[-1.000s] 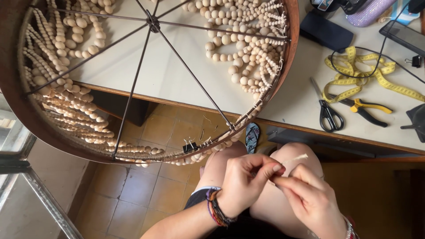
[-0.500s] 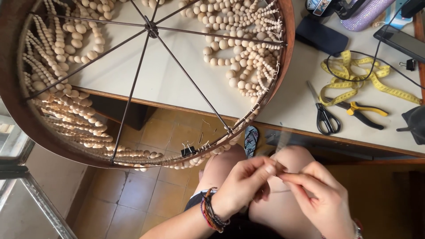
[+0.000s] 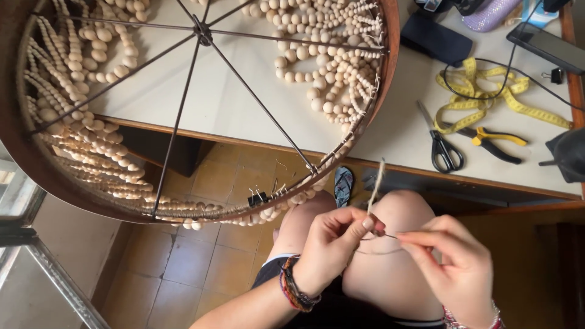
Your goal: Secure strings of wooden beads to a circular frame using twine
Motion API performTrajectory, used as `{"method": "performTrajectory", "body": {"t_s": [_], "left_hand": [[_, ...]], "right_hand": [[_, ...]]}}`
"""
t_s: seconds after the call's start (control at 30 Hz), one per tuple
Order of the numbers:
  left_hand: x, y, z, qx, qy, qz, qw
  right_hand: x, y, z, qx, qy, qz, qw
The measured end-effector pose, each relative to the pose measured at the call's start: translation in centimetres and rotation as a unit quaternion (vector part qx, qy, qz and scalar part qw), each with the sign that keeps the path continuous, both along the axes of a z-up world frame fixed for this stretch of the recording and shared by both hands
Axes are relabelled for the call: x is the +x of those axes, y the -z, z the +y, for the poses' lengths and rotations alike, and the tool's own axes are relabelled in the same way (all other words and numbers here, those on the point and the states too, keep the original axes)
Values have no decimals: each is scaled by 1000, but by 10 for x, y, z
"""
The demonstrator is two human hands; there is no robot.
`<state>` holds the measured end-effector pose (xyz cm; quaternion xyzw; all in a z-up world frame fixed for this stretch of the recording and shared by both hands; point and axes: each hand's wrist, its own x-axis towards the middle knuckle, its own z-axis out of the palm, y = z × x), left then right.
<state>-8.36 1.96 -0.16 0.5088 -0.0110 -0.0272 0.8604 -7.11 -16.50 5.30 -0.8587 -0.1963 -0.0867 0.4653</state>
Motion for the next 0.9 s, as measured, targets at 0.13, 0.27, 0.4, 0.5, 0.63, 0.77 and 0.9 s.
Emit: {"method": "performTrajectory", "body": {"t_s": [0.13, 0.27, 0.4, 0.5, 0.63, 0.77, 0.9], "left_hand": [[-14, -6, -2, -96, 95, 83, 987], [-19, 1, -9, -180, 102, 117, 971], [-27, 4, -5, -137, 132, 121, 974], [-31, 17, 3, -17, 123, 128, 984], [-15, 1, 39, 181, 90, -13, 979], [-9, -52, 82, 520, 97, -93, 844], [-11, -73, 81, 473, 61, -145, 867]], "right_hand": [[-7, 40, -14, 270, -24, 100, 957], [-21, 49, 13, 433, -78, 98, 893], [-34, 43, 17, 468, -64, 104, 875], [-27, 27, 3, 540, -21, 180, 822], [-12, 26, -44, 376, 70, 155, 911], [10, 37, -107, -196, 194, -110, 955], [22, 28, -109, -167, 216, -68, 960]]}}
